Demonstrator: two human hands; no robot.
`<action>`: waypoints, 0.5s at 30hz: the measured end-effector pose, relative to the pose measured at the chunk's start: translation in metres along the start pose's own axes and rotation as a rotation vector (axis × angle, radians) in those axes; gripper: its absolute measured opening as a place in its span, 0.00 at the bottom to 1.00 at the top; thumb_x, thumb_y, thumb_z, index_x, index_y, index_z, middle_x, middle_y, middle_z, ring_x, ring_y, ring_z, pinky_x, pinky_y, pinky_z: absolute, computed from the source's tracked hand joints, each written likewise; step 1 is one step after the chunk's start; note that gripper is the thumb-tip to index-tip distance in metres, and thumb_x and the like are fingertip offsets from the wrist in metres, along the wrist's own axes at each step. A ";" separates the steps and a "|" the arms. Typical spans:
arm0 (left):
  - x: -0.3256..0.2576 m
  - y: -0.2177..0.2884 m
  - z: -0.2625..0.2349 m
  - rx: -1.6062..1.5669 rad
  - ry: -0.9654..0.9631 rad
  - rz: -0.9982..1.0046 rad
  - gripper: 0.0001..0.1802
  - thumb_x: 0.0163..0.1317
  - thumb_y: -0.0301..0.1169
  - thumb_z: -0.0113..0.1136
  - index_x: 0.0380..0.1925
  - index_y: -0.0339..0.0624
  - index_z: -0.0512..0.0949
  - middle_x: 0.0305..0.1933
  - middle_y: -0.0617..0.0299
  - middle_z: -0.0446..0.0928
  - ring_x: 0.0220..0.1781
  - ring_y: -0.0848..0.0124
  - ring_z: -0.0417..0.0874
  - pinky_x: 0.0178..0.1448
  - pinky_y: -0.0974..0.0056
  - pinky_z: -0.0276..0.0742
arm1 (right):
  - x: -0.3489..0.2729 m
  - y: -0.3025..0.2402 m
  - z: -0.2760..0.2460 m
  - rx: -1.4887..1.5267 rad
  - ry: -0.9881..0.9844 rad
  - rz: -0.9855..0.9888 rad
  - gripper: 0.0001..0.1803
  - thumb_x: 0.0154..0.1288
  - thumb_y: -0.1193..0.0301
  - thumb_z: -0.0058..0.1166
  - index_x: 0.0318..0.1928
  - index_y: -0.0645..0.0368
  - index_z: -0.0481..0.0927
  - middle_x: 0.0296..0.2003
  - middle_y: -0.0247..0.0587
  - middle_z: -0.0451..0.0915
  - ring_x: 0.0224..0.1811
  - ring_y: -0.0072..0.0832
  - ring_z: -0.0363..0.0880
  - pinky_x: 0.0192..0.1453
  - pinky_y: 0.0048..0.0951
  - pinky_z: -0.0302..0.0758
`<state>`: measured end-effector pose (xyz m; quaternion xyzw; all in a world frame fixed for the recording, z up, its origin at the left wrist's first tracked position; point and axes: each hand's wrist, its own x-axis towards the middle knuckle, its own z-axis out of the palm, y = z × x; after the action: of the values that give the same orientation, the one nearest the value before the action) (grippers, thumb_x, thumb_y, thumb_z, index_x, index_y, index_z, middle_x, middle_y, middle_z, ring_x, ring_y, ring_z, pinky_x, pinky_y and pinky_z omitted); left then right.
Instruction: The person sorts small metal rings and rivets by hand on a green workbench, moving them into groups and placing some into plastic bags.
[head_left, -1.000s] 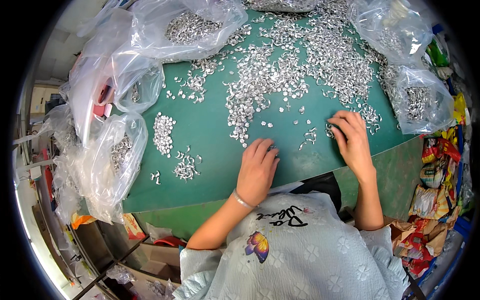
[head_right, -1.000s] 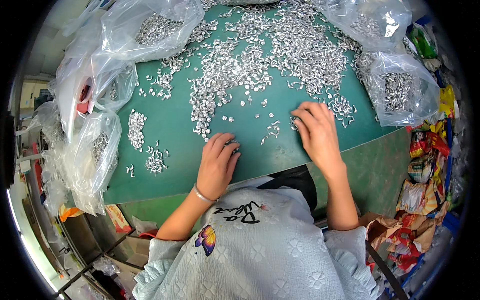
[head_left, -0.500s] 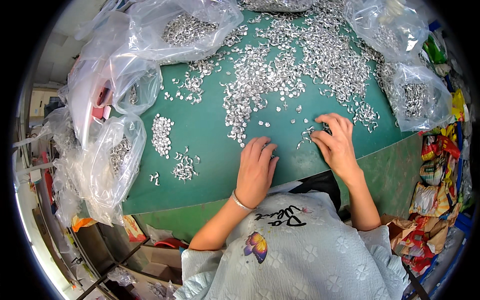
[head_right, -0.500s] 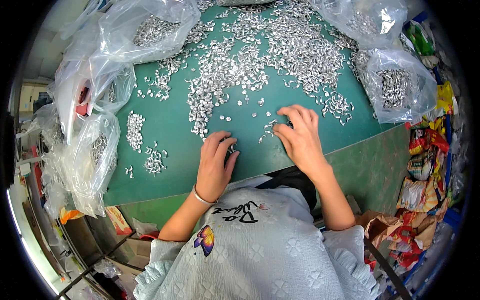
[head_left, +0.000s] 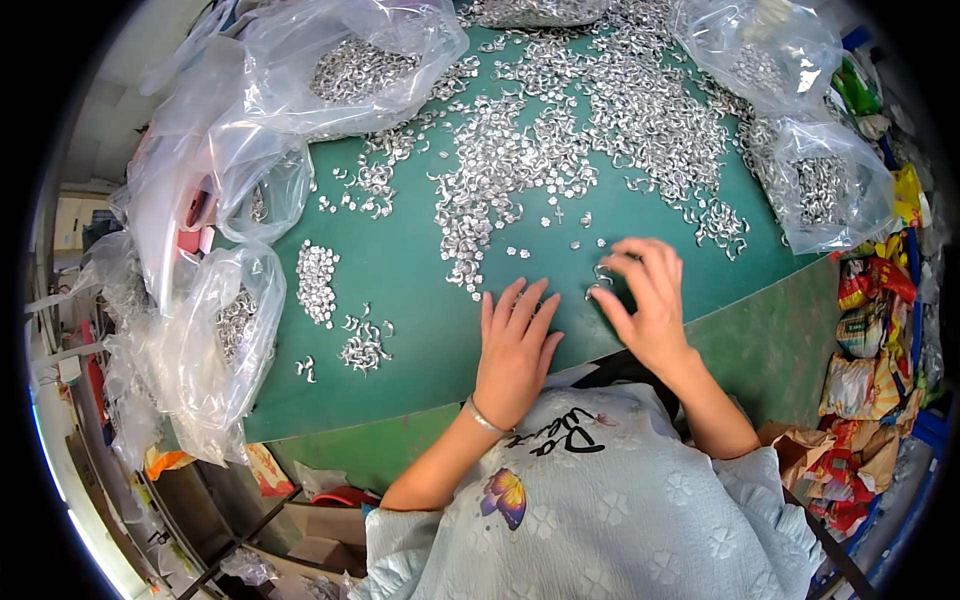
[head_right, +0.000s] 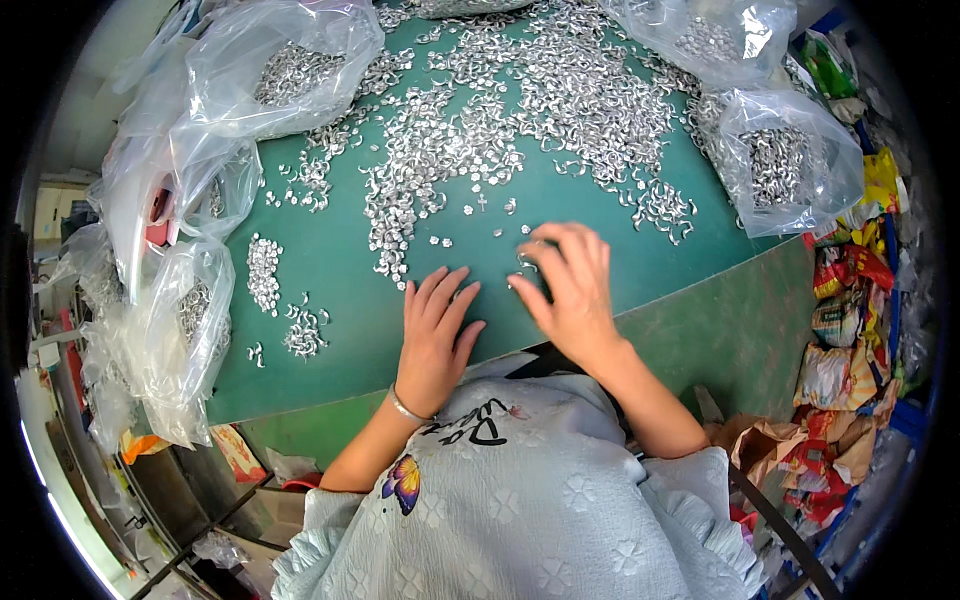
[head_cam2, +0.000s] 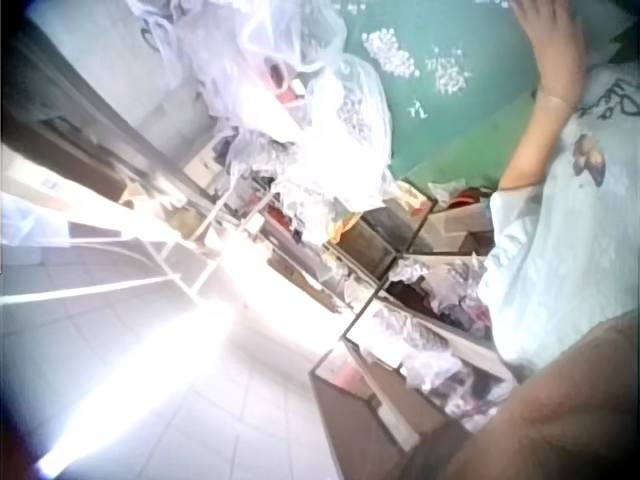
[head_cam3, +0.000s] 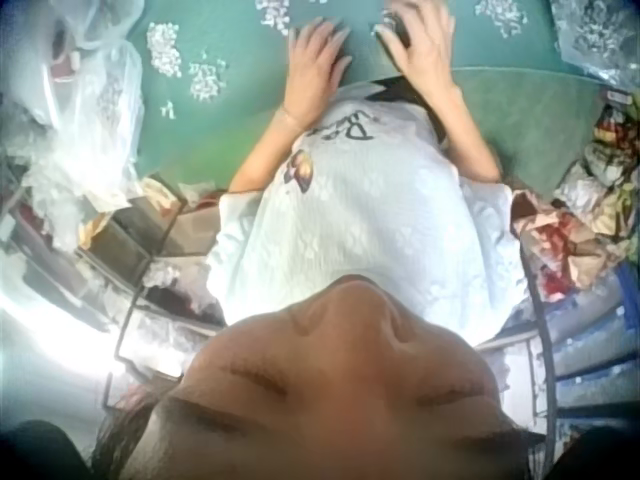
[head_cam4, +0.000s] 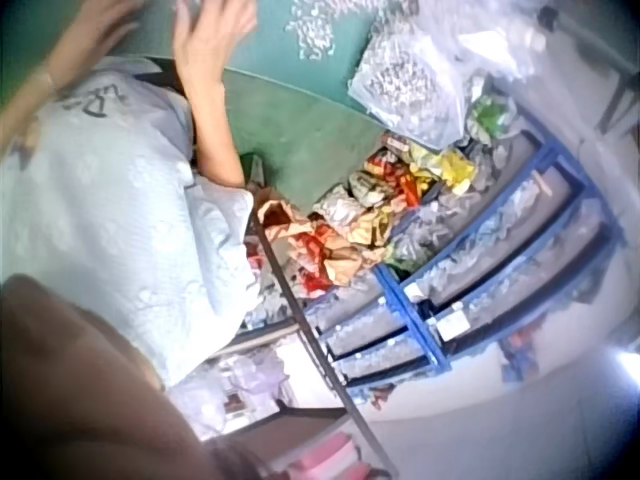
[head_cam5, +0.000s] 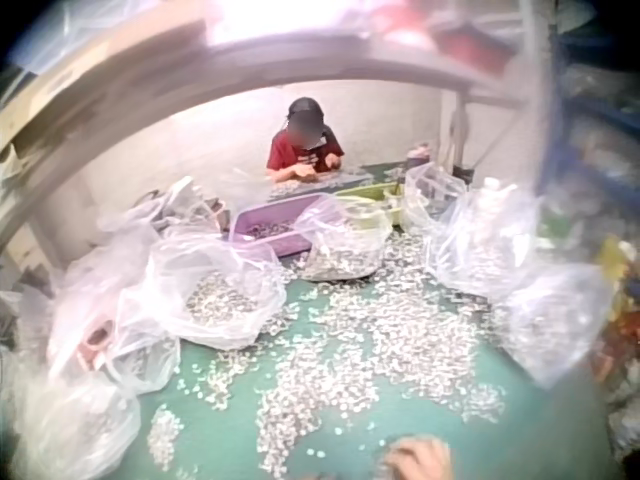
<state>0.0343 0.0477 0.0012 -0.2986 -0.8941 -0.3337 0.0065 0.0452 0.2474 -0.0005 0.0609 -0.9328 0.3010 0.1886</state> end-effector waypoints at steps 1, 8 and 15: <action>0.004 0.000 0.004 0.006 -0.014 0.012 0.23 0.57 0.19 0.61 0.54 0.38 0.74 0.61 0.50 0.70 0.66 0.49 0.68 0.70 0.42 0.61 | 0.002 -0.001 0.000 -0.070 0.022 0.023 0.19 0.54 0.68 0.67 0.45 0.59 0.77 0.51 0.43 0.72 0.55 0.45 0.69 0.57 0.46 0.64; -0.003 -0.012 0.008 -0.138 0.027 0.003 0.16 0.57 0.17 0.60 0.46 0.34 0.77 0.57 0.50 0.72 0.65 0.48 0.70 0.70 0.45 0.64 | -0.002 0.020 0.008 -0.195 0.020 0.123 0.18 0.55 0.69 0.65 0.43 0.63 0.74 0.47 0.46 0.72 0.51 0.45 0.69 0.52 0.44 0.66; -0.014 -0.016 0.002 -0.116 0.089 -0.036 0.14 0.55 0.14 0.59 0.43 0.33 0.78 0.55 0.49 0.74 0.64 0.48 0.72 0.65 0.51 0.69 | -0.004 0.044 -0.017 -0.228 0.072 0.086 0.18 0.56 0.69 0.64 0.44 0.60 0.74 0.46 0.46 0.72 0.51 0.44 0.69 0.54 0.43 0.65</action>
<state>0.0378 0.0319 -0.0122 -0.2672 -0.8773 -0.3980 0.0227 0.0446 0.2930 -0.0126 -0.0121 -0.9554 0.2026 0.2146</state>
